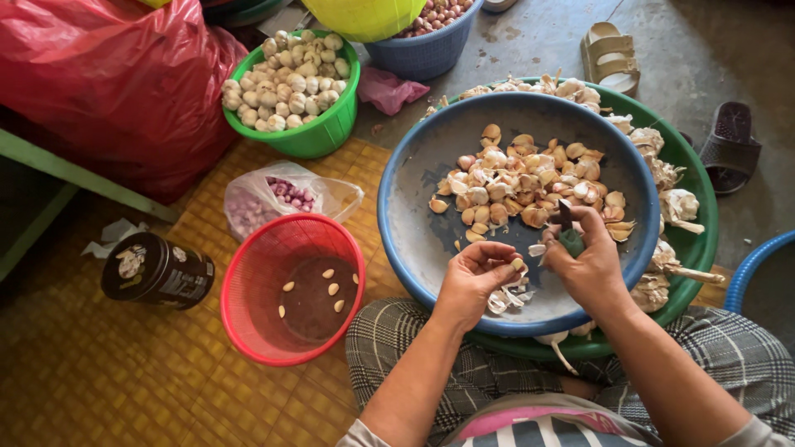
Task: The person sits on the floor with a large blue bowl of unpeeled garlic bulbs and cloves, breaking apart bulbs and peeling the papery skins off cloves by hand, occasionally using a small knife to help. Peeled cloves are dropped into a red colander beside them and skins are discarded back into the bowl.
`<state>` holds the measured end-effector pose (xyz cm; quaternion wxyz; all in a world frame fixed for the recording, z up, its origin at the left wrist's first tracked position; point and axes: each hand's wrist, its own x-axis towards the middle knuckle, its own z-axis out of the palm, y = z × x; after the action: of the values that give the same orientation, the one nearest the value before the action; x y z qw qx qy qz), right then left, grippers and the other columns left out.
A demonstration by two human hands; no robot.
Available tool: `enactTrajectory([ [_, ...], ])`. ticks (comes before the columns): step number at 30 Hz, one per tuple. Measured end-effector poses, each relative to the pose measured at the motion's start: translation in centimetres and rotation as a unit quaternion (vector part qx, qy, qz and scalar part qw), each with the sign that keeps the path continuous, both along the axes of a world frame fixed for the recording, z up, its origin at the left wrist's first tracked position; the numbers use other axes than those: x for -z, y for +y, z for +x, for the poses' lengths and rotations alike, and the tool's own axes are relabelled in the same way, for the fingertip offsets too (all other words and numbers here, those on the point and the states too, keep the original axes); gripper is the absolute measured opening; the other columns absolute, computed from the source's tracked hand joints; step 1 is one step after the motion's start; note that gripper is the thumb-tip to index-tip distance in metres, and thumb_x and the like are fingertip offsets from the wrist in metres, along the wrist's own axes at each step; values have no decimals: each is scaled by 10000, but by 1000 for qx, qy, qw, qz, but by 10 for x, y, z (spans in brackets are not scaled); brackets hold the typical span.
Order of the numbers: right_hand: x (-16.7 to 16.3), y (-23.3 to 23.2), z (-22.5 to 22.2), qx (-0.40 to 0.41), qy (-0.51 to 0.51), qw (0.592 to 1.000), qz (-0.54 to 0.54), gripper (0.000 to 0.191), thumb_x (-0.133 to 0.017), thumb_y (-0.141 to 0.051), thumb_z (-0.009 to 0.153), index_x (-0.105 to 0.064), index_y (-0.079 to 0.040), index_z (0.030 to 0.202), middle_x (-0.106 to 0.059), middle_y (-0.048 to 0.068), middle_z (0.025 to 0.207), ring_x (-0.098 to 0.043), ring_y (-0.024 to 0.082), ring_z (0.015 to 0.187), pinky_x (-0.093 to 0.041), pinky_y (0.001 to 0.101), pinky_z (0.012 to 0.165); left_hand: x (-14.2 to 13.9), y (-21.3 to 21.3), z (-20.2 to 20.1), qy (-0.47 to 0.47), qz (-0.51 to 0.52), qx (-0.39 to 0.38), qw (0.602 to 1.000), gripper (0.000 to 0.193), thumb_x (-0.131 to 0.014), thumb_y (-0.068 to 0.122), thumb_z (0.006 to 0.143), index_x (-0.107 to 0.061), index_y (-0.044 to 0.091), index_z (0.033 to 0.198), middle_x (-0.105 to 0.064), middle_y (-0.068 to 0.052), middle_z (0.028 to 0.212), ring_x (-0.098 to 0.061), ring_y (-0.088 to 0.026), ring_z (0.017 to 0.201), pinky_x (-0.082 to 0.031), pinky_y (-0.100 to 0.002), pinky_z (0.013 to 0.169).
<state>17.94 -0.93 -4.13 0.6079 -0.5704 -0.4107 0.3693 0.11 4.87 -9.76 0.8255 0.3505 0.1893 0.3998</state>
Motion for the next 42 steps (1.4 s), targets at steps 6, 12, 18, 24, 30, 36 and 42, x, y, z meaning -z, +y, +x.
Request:
enactTrajectory([
  [6,-4,2,-2,-30,-368,924,-94,479,-774,-82,810,-644,-89,1271,-748,116,932,-729,207,828,-563,357,748,-2,1,-2,13,3,-50,999,168,-713,-38,955,-679,-16,1118,-726,-126,1036,-724,-207,941,-634,-332,852],
  [12,-9,5,-7,-28,-366,925,-101,556,-771,-190,776,-650,-111,1313,-734,140,892,-727,278,756,-560,388,728,-9,3,-19,99,17,-99,990,168,-599,9,963,-684,23,1108,-733,-41,1009,-683,-103,861,-584,-252,716],
  [18,-3,15,-18,-85,-399,900,-152,249,-734,-271,843,-771,-128,1044,-758,156,856,-748,297,768,-570,391,728,-40,19,-77,287,223,-300,882,166,-630,-11,940,-728,47,1061,-718,-56,937,-648,-121,818,-533,-264,738],
  [24,3,15,-14,-83,-401,900,-149,229,-740,-234,837,-754,-100,1021,-761,148,866,-747,311,799,-567,400,730,-69,41,-134,533,473,-466,525,320,-735,42,718,-724,71,1037,-654,-167,1118,-577,-338,1092,-456,-479,959],
  [30,7,13,-15,-78,-339,914,-211,418,-695,-300,899,-661,-198,1302,-773,160,854,-779,295,798,-570,400,755,-41,50,-44,592,498,-229,590,205,-849,234,744,-750,110,874,-657,-101,977,-601,-325,1031,-499,-475,869],
  [36,8,6,1,-63,-368,917,-143,497,-735,-324,868,-650,-163,1329,-720,133,970,-711,234,880,-535,358,764,-6,63,-14,657,517,-160,525,66,-749,76,830,-734,114,882,-668,-96,1008,-658,-330,1001,-575,-452,837],
  [42,14,7,-7,-127,-45,987,-90,357,-510,-236,1030,-585,-26,1309,-646,70,859,-523,118,761,-438,297,698,-10,41,-22,291,234,-156,914,70,-723,61,955,-700,29,1013,-730,-79,864,-708,-158,780,-601,-309,716],
])
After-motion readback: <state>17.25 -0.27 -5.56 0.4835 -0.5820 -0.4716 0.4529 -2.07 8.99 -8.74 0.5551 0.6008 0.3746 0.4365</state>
